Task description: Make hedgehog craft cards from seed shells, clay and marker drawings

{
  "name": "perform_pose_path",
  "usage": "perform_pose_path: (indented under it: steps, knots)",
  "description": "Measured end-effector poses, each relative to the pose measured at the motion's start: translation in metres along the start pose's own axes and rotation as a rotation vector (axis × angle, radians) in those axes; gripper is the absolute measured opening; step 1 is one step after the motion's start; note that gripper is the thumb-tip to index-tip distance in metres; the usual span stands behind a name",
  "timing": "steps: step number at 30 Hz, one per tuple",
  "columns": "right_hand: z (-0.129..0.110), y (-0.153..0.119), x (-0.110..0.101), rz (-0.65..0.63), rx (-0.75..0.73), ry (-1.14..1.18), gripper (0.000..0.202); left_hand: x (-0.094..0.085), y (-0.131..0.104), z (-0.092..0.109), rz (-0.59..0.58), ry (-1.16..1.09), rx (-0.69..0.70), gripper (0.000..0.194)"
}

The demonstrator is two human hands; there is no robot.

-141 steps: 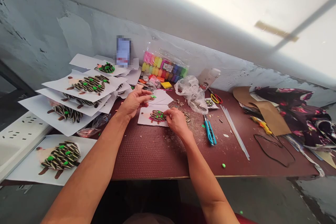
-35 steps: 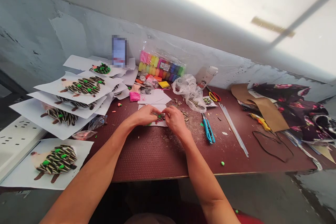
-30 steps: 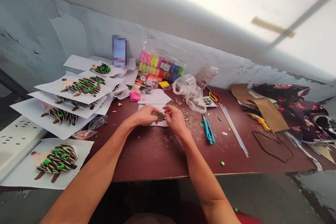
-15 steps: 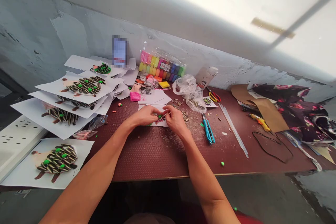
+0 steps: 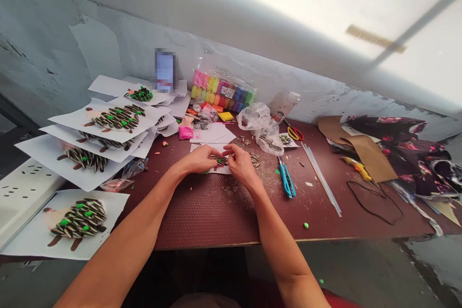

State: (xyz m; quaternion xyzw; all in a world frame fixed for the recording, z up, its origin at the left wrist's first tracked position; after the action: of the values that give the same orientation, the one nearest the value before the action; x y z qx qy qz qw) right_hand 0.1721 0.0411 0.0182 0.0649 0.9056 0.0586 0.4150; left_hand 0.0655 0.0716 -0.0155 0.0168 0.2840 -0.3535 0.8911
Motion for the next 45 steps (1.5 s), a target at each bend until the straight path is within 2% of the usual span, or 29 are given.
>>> perform_pose_path:
  steps: [5, 11, 18, 25, 35, 45]
  knots:
    - [-0.0009, -0.0002, 0.0007, -0.008, -0.007, -0.040, 0.044, -0.0020, -0.0010, 0.0006, 0.012, 0.000, -0.006, 0.046]
    - [-0.0009, -0.0003, 0.0012, -0.014, -0.006, -0.085, 0.044, -0.0044, -0.0040, 0.0014, 0.028, -0.010, -0.046, 0.061]
    - [-0.0001, 0.0001, -0.0004, 0.005, -0.004, -0.074, 0.042, -0.0045, -0.0039, 0.0029, 0.021, 0.014, -0.041, 0.053]
    - [0.0025, 0.0014, -0.0014, 0.012, -0.001, -0.155, 0.034, -0.0020, -0.0034, 0.0008, 0.006, -0.040, -0.048, 0.069]
    - [0.0038, 0.0011, 0.0024, -0.056, 0.013, -0.219, 0.033, 0.0027, -0.0014, 0.0030, -0.026, -0.045, -0.005, 0.044]
    - [0.0034, 0.0007, 0.0051, -0.089, 0.017, -0.251, 0.037, 0.0026, -0.0015, 0.0025, -0.019, -0.043, -0.013, 0.046]
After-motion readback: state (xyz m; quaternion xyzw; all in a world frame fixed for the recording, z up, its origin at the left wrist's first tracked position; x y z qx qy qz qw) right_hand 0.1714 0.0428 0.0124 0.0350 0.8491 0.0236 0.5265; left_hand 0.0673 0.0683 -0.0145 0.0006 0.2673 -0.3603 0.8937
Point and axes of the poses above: each hand's wrist, its own y-axis towards the middle knuckle, its own x-axis out of the palm, z = x × y, the point moved 10 cm from there along y, towards the middle knuckle, and after that the axes turned 4 degrees about z, right-handed, at the moved point
